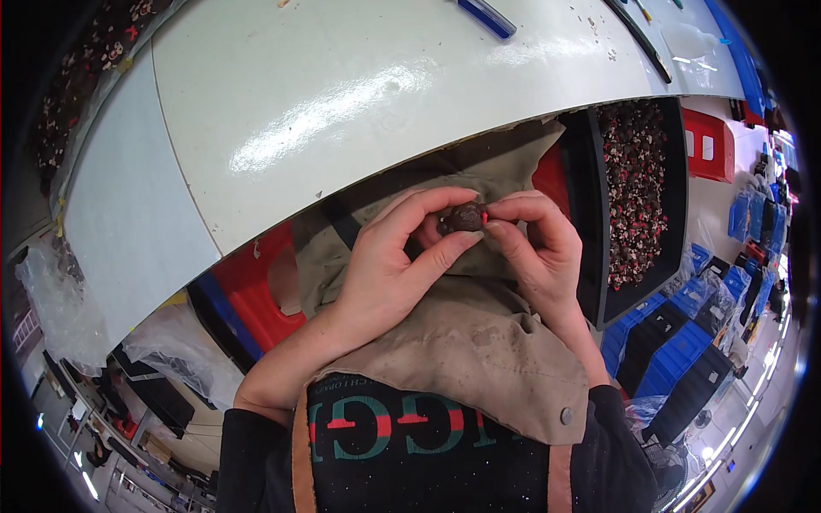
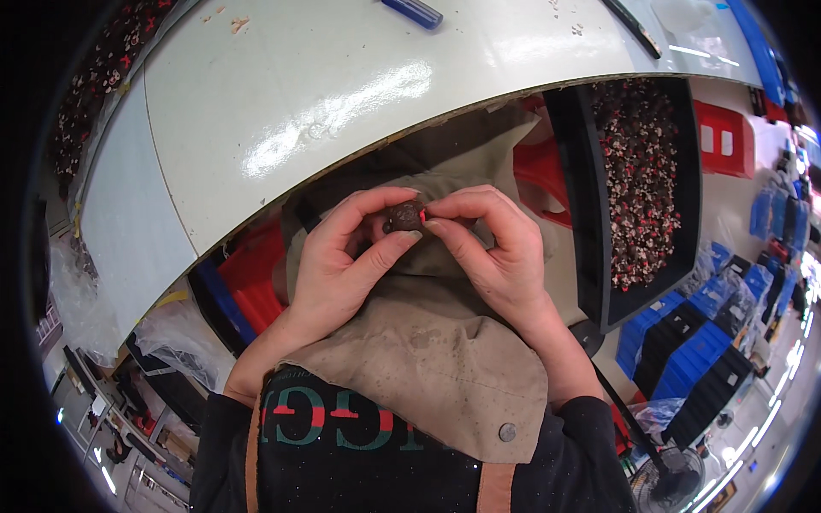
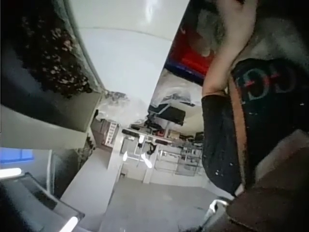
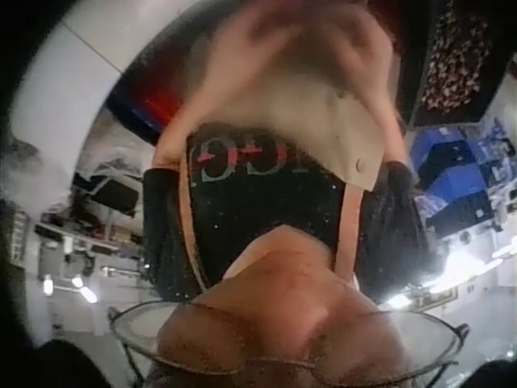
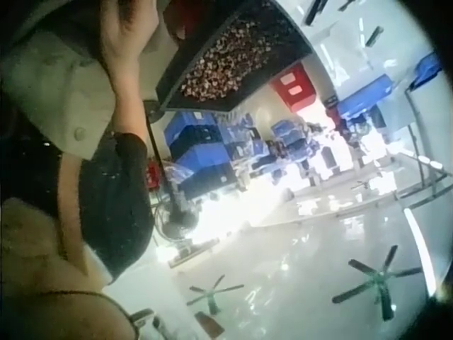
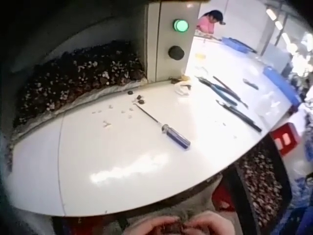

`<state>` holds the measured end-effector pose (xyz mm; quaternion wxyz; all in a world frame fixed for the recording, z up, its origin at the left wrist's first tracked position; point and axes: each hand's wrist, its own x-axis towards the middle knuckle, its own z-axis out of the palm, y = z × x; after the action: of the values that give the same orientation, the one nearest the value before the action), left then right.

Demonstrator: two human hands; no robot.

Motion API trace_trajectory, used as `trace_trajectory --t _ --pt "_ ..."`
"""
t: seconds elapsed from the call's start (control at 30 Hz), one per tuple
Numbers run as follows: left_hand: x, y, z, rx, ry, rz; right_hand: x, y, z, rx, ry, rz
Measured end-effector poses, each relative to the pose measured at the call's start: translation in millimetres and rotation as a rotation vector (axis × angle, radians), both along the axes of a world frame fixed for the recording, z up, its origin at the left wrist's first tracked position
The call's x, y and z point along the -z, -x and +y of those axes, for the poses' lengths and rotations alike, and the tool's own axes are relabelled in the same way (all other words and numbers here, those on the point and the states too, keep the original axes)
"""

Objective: Assembling small toy figurines by applying glue and joining plastic parts.

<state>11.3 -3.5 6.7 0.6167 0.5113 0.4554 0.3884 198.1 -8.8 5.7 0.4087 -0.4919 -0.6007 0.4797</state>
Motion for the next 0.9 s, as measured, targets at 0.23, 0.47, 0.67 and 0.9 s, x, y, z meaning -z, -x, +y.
trace_trajectory --t 0.23,0.47,0.67,0.9 --pt "1 4 -5 -0.002 0.153 -0.107 -1 3 0 -0.01 0.019 -0.015" --pt "-1 5 -2 0.007 0.219 -0.26 -1 11 7 0.033 -0.017 -0.018" --pt "0 2 5 0.067 0.212 -0.262 1 6 13 0.035 -0.106 -0.012" --pt "-24 17 11 0.164 0.316 -0.305 -18 -3 27 0.037 -0.177 -0.014"
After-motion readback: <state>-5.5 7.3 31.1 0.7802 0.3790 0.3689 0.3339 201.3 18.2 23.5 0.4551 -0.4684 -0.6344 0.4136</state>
